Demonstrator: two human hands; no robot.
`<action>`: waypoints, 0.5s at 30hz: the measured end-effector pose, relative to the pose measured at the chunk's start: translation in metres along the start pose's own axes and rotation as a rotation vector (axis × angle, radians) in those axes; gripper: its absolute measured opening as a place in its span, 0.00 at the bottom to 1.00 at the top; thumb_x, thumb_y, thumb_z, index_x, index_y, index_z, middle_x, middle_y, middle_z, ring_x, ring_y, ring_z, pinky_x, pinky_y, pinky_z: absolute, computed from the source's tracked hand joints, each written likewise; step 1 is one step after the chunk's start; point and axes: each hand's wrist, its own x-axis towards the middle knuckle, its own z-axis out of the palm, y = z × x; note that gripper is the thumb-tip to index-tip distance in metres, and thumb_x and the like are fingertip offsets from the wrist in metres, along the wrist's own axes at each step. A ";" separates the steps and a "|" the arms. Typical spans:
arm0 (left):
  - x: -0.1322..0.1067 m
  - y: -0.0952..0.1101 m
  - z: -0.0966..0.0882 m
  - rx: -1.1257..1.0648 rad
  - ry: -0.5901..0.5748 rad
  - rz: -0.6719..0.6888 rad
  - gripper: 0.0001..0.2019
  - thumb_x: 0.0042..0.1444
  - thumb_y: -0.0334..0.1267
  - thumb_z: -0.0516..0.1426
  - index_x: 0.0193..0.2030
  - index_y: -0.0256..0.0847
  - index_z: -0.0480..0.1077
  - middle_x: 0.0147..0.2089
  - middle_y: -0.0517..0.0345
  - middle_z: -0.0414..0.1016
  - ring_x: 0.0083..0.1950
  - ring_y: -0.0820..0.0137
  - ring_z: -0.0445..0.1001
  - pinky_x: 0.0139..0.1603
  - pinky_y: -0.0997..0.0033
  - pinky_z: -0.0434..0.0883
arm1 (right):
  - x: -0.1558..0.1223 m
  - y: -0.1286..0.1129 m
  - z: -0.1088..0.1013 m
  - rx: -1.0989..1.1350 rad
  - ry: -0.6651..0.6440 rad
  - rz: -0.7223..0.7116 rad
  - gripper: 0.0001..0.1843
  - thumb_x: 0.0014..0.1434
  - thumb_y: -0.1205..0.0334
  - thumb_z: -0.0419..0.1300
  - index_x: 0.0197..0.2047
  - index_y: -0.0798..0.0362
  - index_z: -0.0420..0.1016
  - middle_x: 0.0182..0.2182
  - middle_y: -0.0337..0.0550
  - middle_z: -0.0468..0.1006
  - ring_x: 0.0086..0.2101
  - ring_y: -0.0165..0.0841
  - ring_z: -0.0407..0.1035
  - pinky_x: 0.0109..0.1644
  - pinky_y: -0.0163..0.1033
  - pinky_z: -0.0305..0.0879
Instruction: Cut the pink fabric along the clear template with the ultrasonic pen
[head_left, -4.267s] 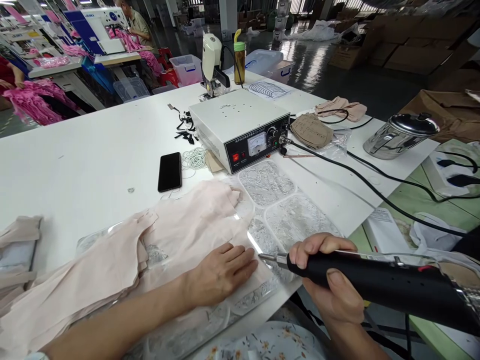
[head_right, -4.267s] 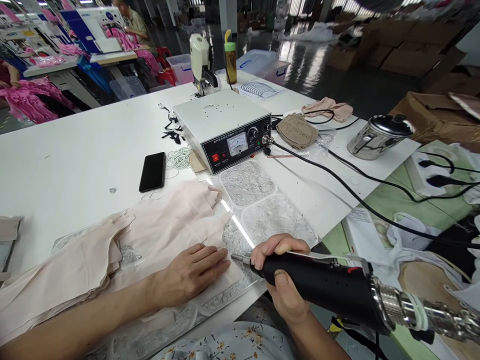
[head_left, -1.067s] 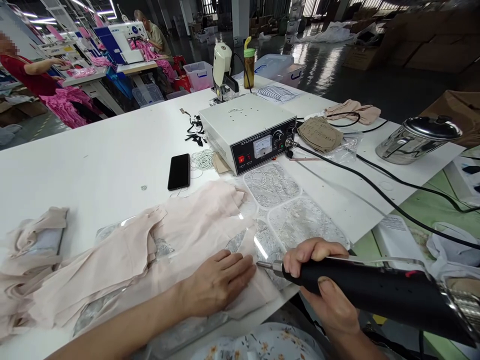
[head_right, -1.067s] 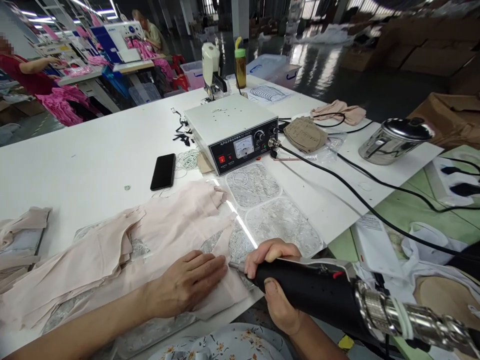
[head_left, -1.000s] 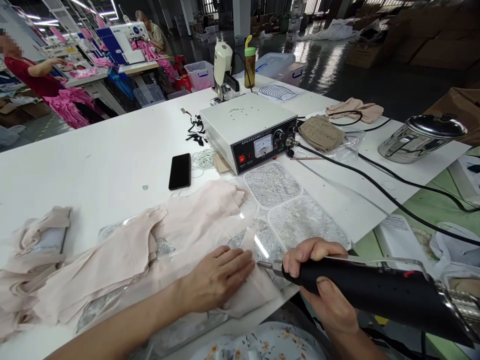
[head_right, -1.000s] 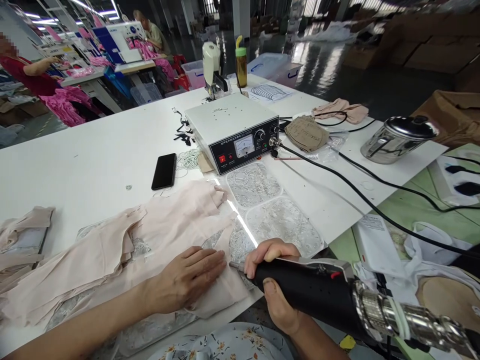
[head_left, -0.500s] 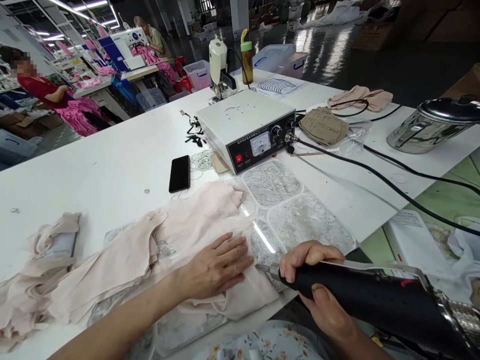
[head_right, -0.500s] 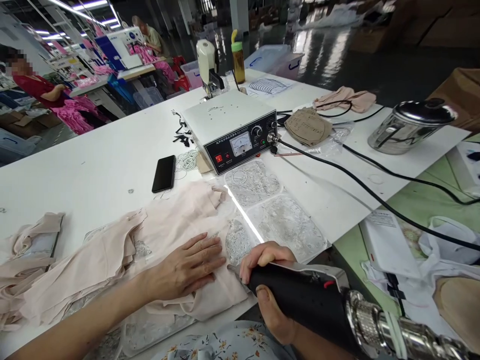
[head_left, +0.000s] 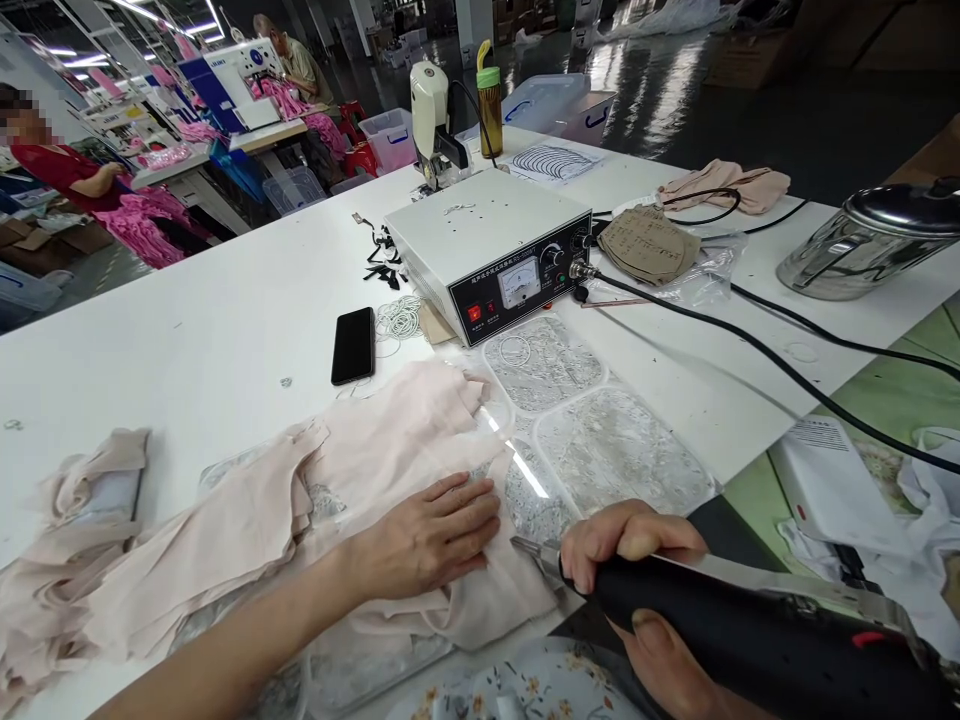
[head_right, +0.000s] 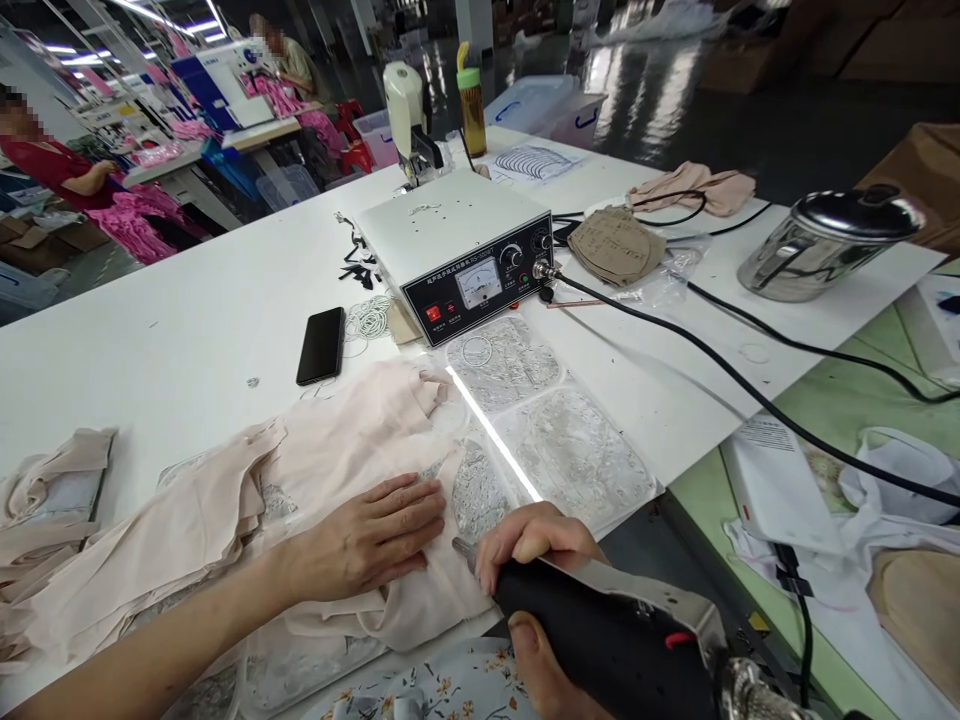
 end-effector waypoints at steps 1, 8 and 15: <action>0.000 0.000 0.000 0.002 0.008 0.011 0.15 0.68 0.38 0.52 0.55 0.29 0.69 0.59 0.44 0.72 0.65 0.58 0.65 0.67 0.55 0.65 | 0.000 -0.001 0.001 -0.004 0.008 0.000 0.06 0.64 0.56 0.53 0.43 0.46 0.61 0.31 0.39 0.65 0.28 0.31 0.65 0.31 0.42 0.67; 0.004 -0.002 -0.001 -0.056 0.028 0.052 0.12 0.68 0.35 0.53 0.51 0.28 0.70 0.53 0.42 0.75 0.64 0.59 0.67 0.66 0.60 0.68 | 0.000 -0.003 0.002 -0.010 0.009 -0.006 0.07 0.63 0.55 0.53 0.42 0.47 0.61 0.30 0.40 0.66 0.28 0.32 0.65 0.30 0.42 0.67; 0.008 -0.002 -0.004 -0.095 0.026 0.066 0.12 0.68 0.35 0.52 0.50 0.27 0.69 0.49 0.41 0.76 0.62 0.56 0.69 0.63 0.59 0.71 | 0.002 -0.006 0.001 0.012 -0.005 -0.001 0.07 0.63 0.56 0.54 0.42 0.47 0.63 0.31 0.39 0.65 0.27 0.30 0.65 0.30 0.41 0.70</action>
